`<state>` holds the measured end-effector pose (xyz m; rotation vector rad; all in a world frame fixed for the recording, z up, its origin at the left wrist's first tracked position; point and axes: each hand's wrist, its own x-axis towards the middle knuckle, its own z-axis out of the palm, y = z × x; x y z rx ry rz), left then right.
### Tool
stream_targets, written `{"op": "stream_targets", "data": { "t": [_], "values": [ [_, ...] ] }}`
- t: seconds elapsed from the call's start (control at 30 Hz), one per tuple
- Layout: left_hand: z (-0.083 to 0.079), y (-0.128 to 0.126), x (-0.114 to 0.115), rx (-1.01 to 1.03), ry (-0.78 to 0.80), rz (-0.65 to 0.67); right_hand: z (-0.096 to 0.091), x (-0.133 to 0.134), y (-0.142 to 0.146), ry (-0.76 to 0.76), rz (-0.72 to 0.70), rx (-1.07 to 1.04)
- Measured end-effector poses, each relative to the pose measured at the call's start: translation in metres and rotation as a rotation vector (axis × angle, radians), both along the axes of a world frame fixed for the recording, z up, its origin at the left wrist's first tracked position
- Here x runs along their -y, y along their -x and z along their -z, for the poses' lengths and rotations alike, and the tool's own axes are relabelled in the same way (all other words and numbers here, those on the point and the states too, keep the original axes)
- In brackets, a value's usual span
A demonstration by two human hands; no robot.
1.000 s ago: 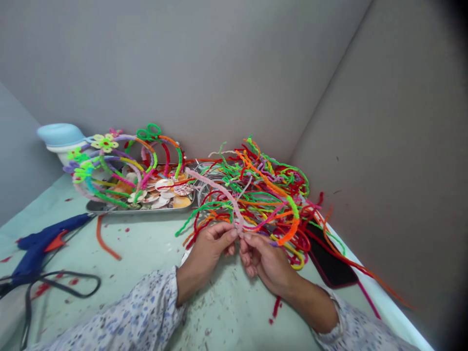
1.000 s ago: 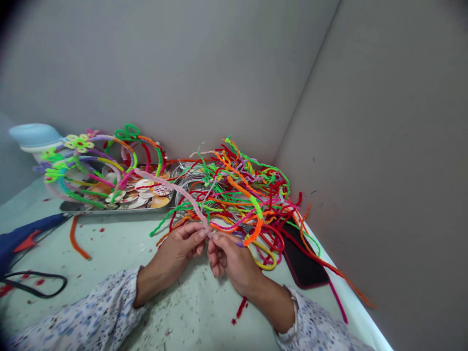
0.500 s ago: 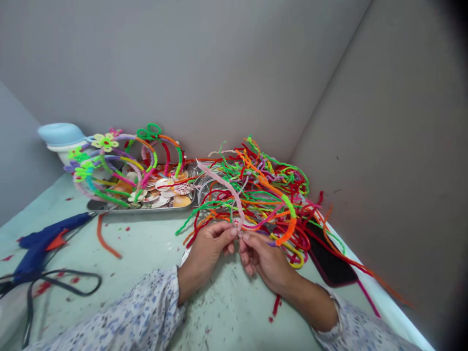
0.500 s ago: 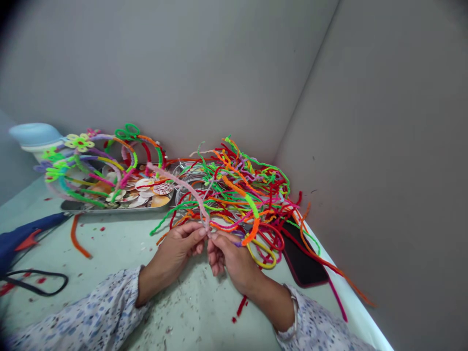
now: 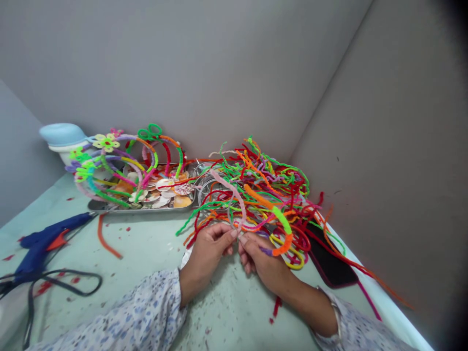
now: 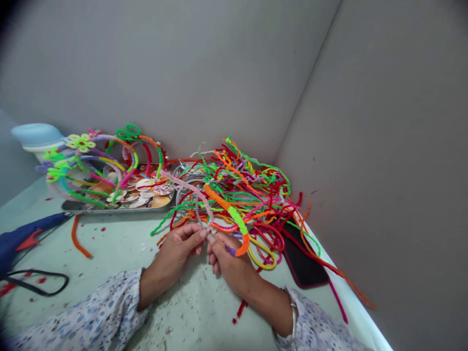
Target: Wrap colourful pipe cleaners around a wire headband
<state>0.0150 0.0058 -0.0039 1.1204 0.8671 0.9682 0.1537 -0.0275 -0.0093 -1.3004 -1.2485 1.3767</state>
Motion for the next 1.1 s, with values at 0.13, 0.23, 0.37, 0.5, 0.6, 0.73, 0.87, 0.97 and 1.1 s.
{"op": "stream_targets", "data": {
  "t": [0.13, 0.23, 0.37, 0.5, 0.6, 0.73, 0.87, 0.97, 1.1],
  "values": [
    [-0.003, 0.0, 0.001, -0.052, -0.027, -0.024, -0.001, 0.001, 0.0, -0.022, -0.006, 0.059],
    [-0.005, -0.001, 0.002, -0.099, -0.044, -0.044, -0.002, 0.001, 0.0, -0.038, -0.018, 0.098],
    [-0.004, -0.001, 0.003, -0.133, -0.053, -0.065, -0.005, 0.002, 0.001, -0.059, -0.016, 0.123],
    [-0.002, -0.002, 0.003, -0.133, -0.045, -0.093, -0.004, 0.004, 0.002, -0.059, -0.008, 0.112],
    [-0.003, -0.003, 0.003, -0.147, -0.043, -0.113, 0.001, 0.005, 0.0, -0.126, -0.018, 0.16],
    [-0.005, -0.005, 0.005, -0.129, -0.039, -0.135, 0.005, 0.005, -0.004, -0.349, -0.027, 0.334],
    [-0.005, -0.006, 0.006, -0.131, -0.027, -0.163, 0.002, 0.004, -0.003, -0.483, -0.01, 0.556],
    [-0.002, -0.006, 0.006, -0.153, -0.026, -0.203, 0.0, 0.005, -0.001, -0.532, -0.013, 0.665],
    [0.001, -0.007, 0.006, -0.17, 0.003, -0.222, -0.001, 0.006, 0.0, -0.531, -0.017, 0.771]
  ]
}}
